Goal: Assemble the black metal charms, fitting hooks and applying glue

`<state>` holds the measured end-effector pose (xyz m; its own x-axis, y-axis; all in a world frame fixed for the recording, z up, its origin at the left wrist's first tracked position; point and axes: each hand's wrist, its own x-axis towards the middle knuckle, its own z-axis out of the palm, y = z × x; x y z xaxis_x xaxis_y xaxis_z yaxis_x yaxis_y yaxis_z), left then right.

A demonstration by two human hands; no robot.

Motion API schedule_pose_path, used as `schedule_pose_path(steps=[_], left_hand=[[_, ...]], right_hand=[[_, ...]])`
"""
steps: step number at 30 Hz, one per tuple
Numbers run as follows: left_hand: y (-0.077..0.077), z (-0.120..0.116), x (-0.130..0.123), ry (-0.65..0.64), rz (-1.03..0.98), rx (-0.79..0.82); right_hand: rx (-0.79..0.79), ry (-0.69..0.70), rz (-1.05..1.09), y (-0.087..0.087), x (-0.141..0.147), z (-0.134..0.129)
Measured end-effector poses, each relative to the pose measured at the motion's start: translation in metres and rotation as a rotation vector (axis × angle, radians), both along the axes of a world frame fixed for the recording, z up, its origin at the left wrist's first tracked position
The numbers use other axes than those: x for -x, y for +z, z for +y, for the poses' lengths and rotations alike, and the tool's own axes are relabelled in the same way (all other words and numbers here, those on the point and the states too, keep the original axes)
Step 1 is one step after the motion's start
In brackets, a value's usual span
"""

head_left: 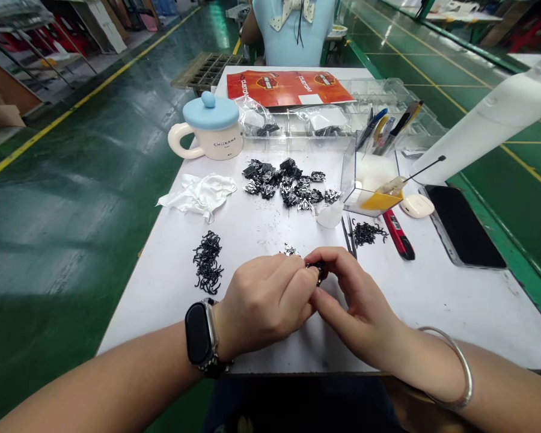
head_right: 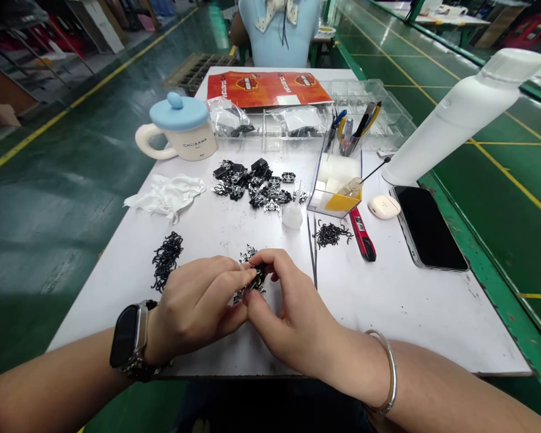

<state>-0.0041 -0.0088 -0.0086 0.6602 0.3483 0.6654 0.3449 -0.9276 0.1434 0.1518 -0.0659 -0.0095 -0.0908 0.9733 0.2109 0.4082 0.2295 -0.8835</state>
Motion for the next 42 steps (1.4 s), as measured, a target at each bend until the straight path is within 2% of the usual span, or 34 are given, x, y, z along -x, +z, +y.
schedule_pose_path(steps=[14,21,24,27,29,30,33,35,37,42], left_hand=[[0.001,0.000,-0.004,-0.001,0.028,-0.047],[0.000,0.001,-0.003,0.027,-0.017,0.070],[0.000,0.001,-0.003,0.041,-0.031,0.092],[0.001,0.000,-0.003,0.037,-0.072,0.146],[0.004,-0.001,-0.004,0.054,-0.108,0.332],[0.006,-0.001,-0.004,0.066,-0.133,0.509],[0.010,0.002,-0.007,0.069,-0.293,1.250],[0.011,0.006,-0.009,0.035,-0.461,1.649],[0.011,0.008,-0.012,-0.001,-0.595,1.849],[0.010,0.006,-0.016,-0.035,-0.676,2.002]], right_hand=[[0.188,-0.006,-0.001,0.000,-0.005,-0.004],[0.230,0.129,0.053,0.006,-0.021,0.005],[0.220,0.077,0.020,0.007,-0.038,0.014],[0.088,-0.031,-0.065,0.007,-0.056,0.024],[0.030,-0.031,-0.070,0.007,-0.063,0.029],[0.026,0.009,-0.063,0.007,-0.063,0.029],[0.052,0.153,-0.091,0.007,-0.052,0.026],[0.042,0.151,-0.109,0.005,-0.041,0.022],[-0.009,0.095,-0.093,0.002,-0.030,0.019],[-0.207,-0.057,-0.162,-0.007,-0.015,0.016]])
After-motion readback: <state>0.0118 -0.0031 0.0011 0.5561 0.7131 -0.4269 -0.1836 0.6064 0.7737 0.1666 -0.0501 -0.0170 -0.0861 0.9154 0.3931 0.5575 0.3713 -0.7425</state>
